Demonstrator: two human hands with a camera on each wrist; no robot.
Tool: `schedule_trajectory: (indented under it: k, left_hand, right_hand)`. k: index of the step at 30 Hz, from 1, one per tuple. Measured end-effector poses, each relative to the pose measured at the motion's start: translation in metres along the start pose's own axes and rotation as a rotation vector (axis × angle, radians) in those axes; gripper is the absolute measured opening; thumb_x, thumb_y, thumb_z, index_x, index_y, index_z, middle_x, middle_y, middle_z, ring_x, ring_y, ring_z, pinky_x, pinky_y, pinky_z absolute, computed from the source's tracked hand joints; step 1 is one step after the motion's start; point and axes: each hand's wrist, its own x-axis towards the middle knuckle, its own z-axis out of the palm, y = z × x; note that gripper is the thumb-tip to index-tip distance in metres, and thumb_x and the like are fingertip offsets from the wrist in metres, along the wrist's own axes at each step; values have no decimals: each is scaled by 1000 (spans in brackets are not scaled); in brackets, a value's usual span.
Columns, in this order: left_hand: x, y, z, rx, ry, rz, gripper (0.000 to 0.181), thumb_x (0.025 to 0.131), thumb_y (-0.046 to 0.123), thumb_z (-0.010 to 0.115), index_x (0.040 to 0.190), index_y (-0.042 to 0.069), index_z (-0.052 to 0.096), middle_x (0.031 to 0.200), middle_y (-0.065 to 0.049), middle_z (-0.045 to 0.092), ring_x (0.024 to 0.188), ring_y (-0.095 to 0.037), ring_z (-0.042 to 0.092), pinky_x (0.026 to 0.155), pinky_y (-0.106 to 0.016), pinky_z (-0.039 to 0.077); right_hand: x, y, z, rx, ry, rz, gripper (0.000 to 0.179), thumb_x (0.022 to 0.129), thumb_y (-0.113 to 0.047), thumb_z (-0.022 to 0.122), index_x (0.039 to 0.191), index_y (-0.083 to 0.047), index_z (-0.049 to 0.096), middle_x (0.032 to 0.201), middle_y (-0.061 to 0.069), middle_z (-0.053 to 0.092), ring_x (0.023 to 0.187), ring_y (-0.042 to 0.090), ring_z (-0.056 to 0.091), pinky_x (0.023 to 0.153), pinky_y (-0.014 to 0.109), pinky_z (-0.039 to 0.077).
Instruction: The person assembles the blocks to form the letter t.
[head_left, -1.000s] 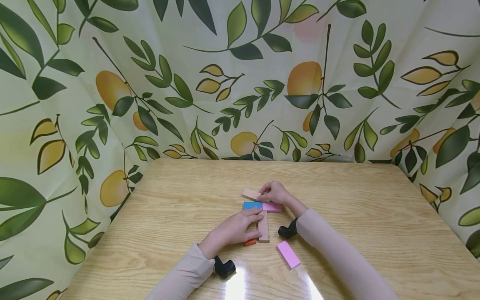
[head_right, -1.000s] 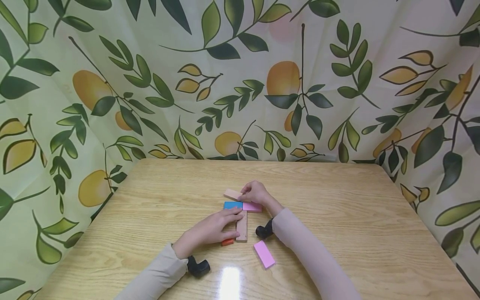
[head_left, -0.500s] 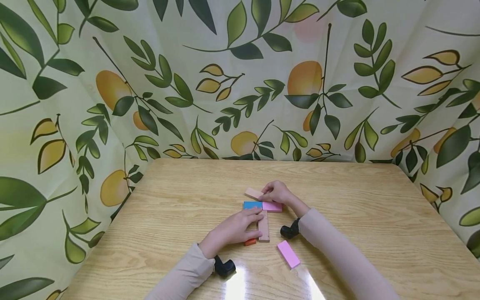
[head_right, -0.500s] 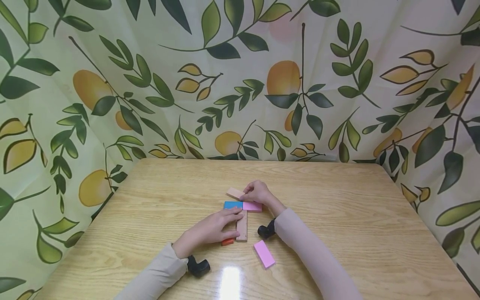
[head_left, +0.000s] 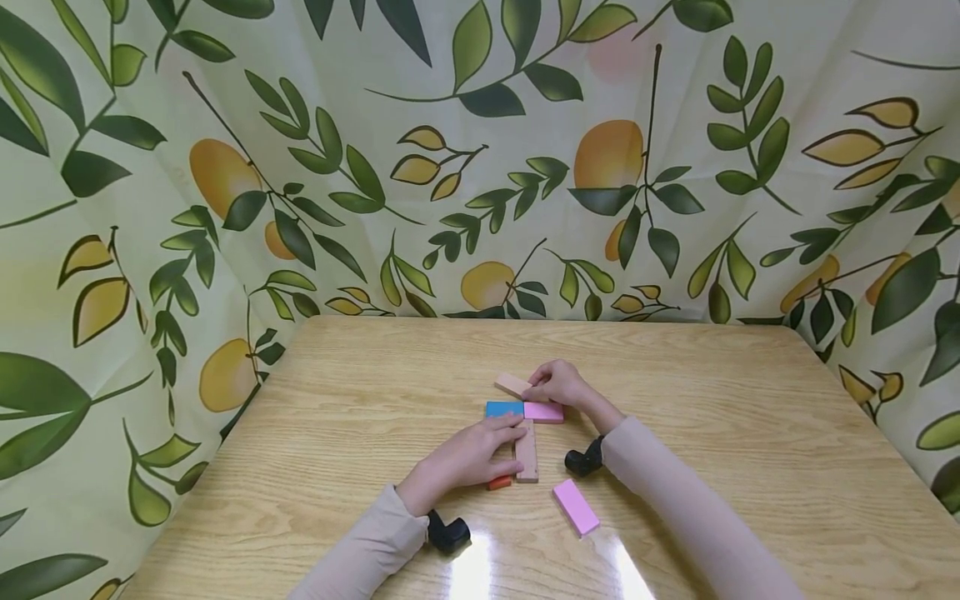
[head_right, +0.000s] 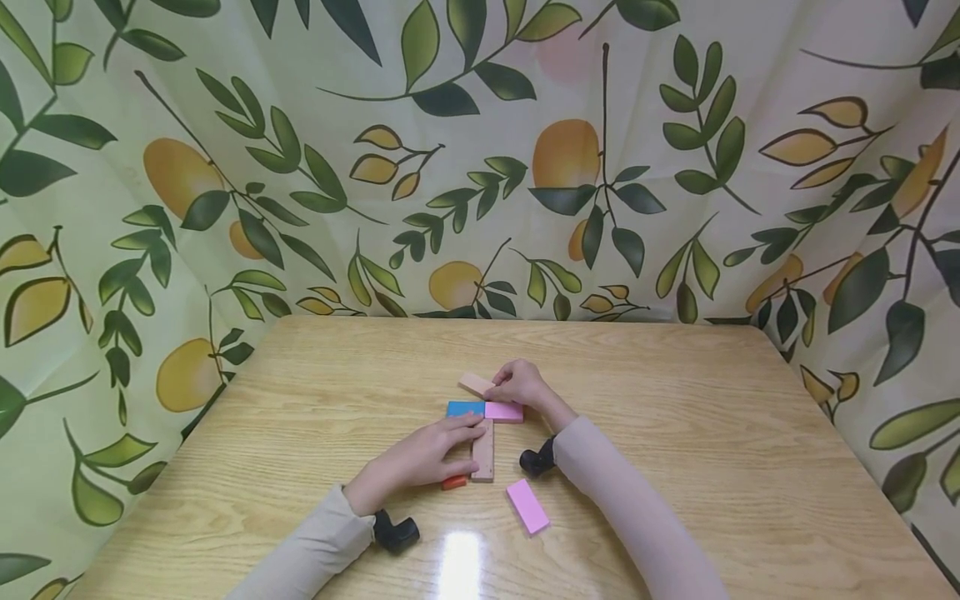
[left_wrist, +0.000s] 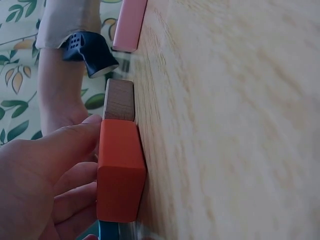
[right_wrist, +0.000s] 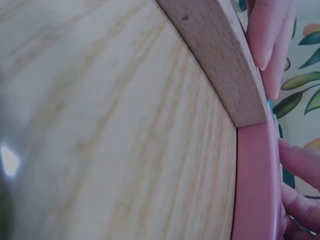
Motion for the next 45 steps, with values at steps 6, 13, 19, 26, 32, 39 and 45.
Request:
schedule_trajectory:
  k: [6,13,19,26,32,39,45]
  left_hand:
    - [0,0,0,4,-7,-6,54,93,40,61,139,12,52,153,-5,43,143,-22,41,117,-37,39]
    - [1,0,0,3,-6,-8,55,93,40,61,140,12,52,154,-7,42,143,-23,41,117,-38,38]
    - [1,-2,1,-2,-15,-13,55,93,40,61,140,13,52,154,-7,42,143,-23,41,117,-38,38]
    - [2,-2,1,-15,-28,-25,55,93,40,61,140,13,52,154,-6,41,144,-23,40,118,-38,38]
    - [2,-1,1,-4,-19,-21,55,93,40,61,140,13,52,154,-6,42,143,-23,40,118,-38,38]
    - [1,0,0,-7,-6,-2,54,93,39,62,139,12,53,153,-7,43,143,-23,41,117,-37,38]
    - [1,-1,0,-8,-9,-9,54,93,39,62,139,12,53,153,-6,43,143,-22,41,117,-37,39]
  right_hand:
    - [-1,0,-1,-3,-3,-10,26,79,-22,78,91,1,70,77,5,64,68,10,50,57,19,40]
    - [0,0,-4,3,-11,-14,29,79,-23,78,93,1,70,79,6,64,68,10,50,57,18,40]
    - [3,-1,-3,36,-23,-8,30,82,-23,76,99,0,69,81,5,62,63,10,49,54,19,41]
    - [6,-4,-3,61,-29,-14,28,82,-22,76,100,-1,69,83,7,65,65,12,49,56,20,42]
    - [11,-6,-4,66,-45,-68,29,83,-19,75,103,0,68,81,5,63,68,11,50,58,20,45]
    - [17,-4,-4,61,-82,-147,34,84,-18,73,110,1,67,80,3,59,67,10,52,62,20,45]
    - [20,-5,-4,70,-117,-180,35,85,-17,72,114,1,66,82,6,61,69,11,52,62,20,44]
